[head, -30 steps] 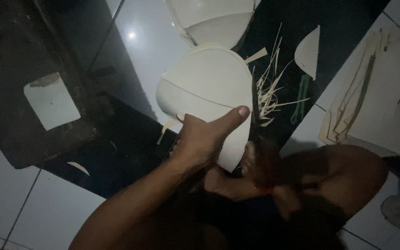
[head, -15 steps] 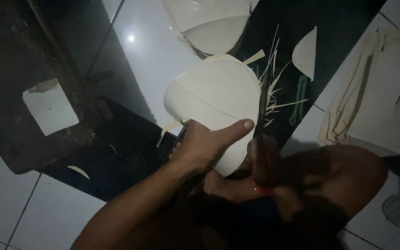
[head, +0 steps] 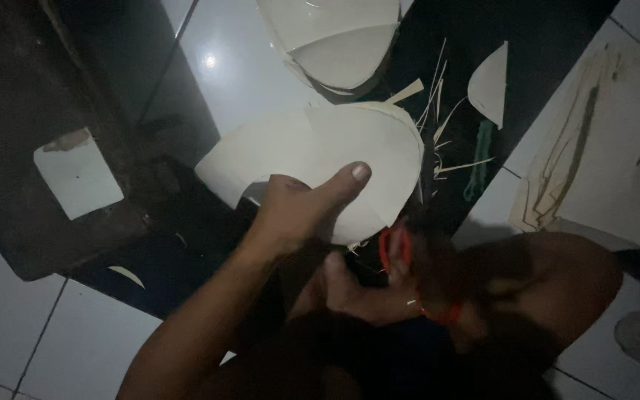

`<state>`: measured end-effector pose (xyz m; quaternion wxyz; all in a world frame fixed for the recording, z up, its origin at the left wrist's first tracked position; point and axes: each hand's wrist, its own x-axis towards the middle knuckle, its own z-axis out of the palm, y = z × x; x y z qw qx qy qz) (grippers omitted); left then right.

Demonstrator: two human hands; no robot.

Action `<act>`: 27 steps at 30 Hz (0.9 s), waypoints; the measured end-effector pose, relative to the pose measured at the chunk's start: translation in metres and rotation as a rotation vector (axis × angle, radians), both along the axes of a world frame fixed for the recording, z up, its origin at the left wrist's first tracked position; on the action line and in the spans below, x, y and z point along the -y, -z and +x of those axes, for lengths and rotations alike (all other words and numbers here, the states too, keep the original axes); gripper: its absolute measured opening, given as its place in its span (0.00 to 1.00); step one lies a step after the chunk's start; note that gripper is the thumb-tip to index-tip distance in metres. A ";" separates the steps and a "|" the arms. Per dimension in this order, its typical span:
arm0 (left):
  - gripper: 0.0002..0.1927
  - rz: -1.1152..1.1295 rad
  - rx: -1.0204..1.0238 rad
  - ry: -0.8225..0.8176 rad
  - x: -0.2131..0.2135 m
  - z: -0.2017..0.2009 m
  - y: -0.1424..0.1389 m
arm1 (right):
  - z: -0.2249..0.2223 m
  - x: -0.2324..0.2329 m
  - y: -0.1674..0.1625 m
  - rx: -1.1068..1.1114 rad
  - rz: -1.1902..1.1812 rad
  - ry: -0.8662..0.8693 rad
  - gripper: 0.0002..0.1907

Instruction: The person sits on the floor and uses red-handled scissors to trim the edges of white paper pieces. They repeatedly pick up a piece, cut along its edges, and place the finished piece into a stack, while trimmings accumulate on the floor.

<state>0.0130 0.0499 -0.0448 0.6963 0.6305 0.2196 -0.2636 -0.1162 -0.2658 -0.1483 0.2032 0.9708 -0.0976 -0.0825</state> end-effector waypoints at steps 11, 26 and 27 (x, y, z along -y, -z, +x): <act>0.32 -0.060 0.156 -0.005 -0.010 0.009 -0.001 | 0.005 -0.047 0.017 0.443 -0.298 -0.261 0.33; 0.37 0.017 0.103 0.022 -0.021 0.013 -0.002 | 0.020 -0.053 0.001 0.533 -0.198 -0.423 0.34; 0.36 0.048 0.119 0.070 -0.024 0.013 -0.002 | 0.020 -0.057 0.002 0.552 -0.184 -0.478 0.33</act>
